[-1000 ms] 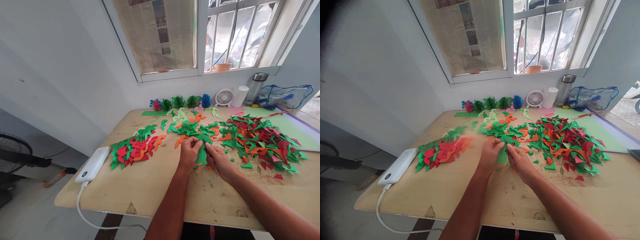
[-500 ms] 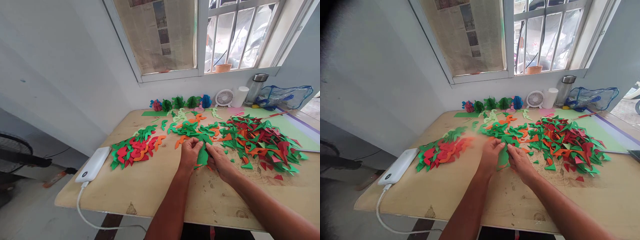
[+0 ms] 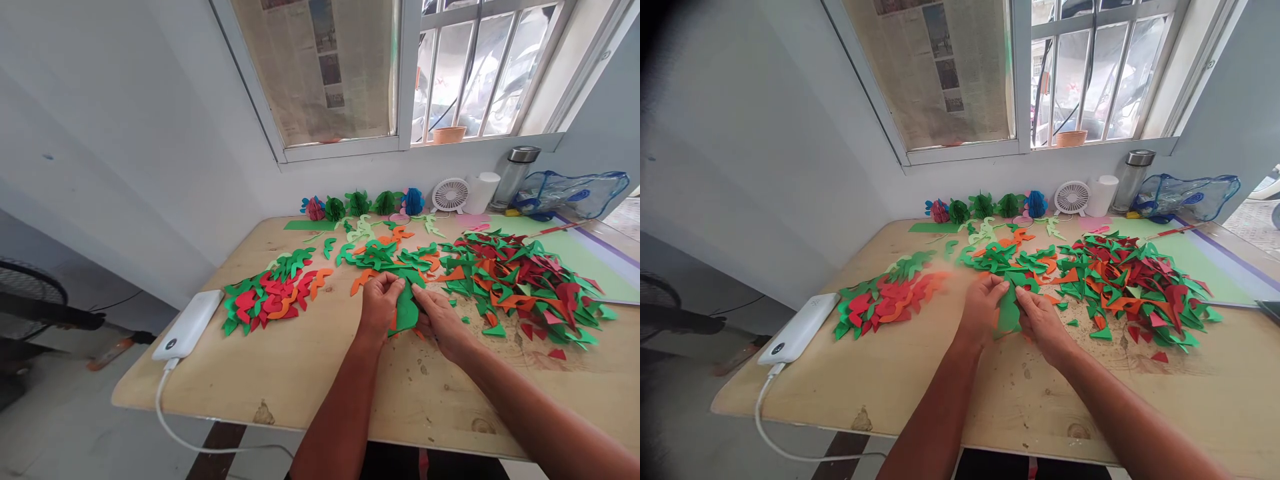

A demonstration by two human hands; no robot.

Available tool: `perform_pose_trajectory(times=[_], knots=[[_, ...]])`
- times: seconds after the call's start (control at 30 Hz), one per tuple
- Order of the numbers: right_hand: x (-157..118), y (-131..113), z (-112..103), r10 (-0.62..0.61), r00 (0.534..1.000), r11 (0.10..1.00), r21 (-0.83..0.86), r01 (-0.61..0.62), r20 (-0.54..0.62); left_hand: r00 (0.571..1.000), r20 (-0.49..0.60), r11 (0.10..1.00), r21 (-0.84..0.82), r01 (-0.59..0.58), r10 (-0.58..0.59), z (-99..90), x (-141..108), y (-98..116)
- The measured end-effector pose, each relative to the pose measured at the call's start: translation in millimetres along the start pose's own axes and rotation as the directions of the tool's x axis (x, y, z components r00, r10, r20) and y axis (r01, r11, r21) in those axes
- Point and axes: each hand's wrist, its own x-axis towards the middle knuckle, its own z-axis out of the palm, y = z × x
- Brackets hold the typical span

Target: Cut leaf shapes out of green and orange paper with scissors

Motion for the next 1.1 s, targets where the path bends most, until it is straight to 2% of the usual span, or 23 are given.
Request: perform_pose_trajectory(times=[0.33, 0.7, 1.1], knots=[[0.3, -2.1, 0.4, -0.018, 1.0, 1.0, 0.013, 0.018, 0.005, 0.999, 0.008, 0.999, -0.033, 0.032, -0.032, 1.2, 0.6, 2.1], [0.8, 0.1, -2.8, -0.046, 0.999, 0.999, -0.005, 0.046, 0.008, 0.999, 0.047, 1.0, -0.001, 0.014, -0.014, -0.1, 0.9, -1.7], [1.7, -0.2, -3.2, -0.046, 0.999, 0.999, -0.016, 0.046, -0.001, 0.999, 0.032, 1.0, 0.001, 0.002, -0.002, 0.8, -0.4, -0.4]])
